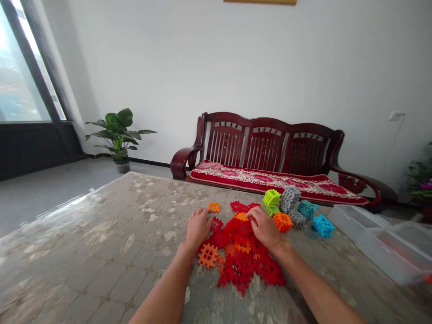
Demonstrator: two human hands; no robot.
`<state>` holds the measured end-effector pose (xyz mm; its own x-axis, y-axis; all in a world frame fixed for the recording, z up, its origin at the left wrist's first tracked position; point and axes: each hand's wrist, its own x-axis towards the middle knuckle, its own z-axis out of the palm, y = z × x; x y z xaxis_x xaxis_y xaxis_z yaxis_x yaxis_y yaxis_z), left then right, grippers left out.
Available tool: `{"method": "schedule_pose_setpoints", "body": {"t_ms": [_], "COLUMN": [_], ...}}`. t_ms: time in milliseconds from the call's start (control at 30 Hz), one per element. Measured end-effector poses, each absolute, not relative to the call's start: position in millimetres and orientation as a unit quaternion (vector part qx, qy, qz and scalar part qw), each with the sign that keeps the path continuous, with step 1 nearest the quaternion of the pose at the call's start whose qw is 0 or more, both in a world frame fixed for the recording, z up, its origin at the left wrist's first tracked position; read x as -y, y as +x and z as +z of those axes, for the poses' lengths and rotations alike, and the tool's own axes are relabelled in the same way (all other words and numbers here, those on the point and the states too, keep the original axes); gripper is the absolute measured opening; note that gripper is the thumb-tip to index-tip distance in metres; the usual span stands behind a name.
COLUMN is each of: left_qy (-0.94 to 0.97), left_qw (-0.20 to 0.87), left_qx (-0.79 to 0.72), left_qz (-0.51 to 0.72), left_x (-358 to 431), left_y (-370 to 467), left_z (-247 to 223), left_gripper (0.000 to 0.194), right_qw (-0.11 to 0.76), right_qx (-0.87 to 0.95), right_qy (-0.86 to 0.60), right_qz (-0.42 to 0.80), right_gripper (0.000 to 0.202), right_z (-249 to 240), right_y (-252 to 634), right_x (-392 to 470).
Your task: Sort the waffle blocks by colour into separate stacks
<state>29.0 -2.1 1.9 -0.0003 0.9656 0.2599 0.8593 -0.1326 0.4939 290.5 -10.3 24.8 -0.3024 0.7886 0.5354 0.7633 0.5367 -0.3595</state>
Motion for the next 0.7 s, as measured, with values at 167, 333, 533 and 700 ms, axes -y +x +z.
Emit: {"method": "schedule_pose_setpoints", "body": {"t_ms": [167,333,533,700], "left_qy": [0.657,0.682,0.69,0.7], "left_qw": [0.139,0.101,0.072,0.067], "left_qx": [-0.671,-0.69,-0.709,-0.704], "left_qz": [0.314,0.221,0.127,0.094], "left_x": [-4,-6,-22,-50], "left_y": [25,26,32,36], "left_z": [-1,4,19,25], "left_gripper": [0.039,0.048,0.058,0.064], "right_qw": [0.43,0.465,0.48,0.472], "right_qx": [0.73,0.693,0.686,0.684], "right_qy": [-0.525,-0.544,-0.538,-0.546], "right_qz": [0.075,0.087,0.102,0.108], "right_gripper": [0.034,0.032,0.03,0.027], "right_z": [-1,-13,-14,-14], "right_y": [312,305,303,304], "right_x": [32,43,45,46]}}
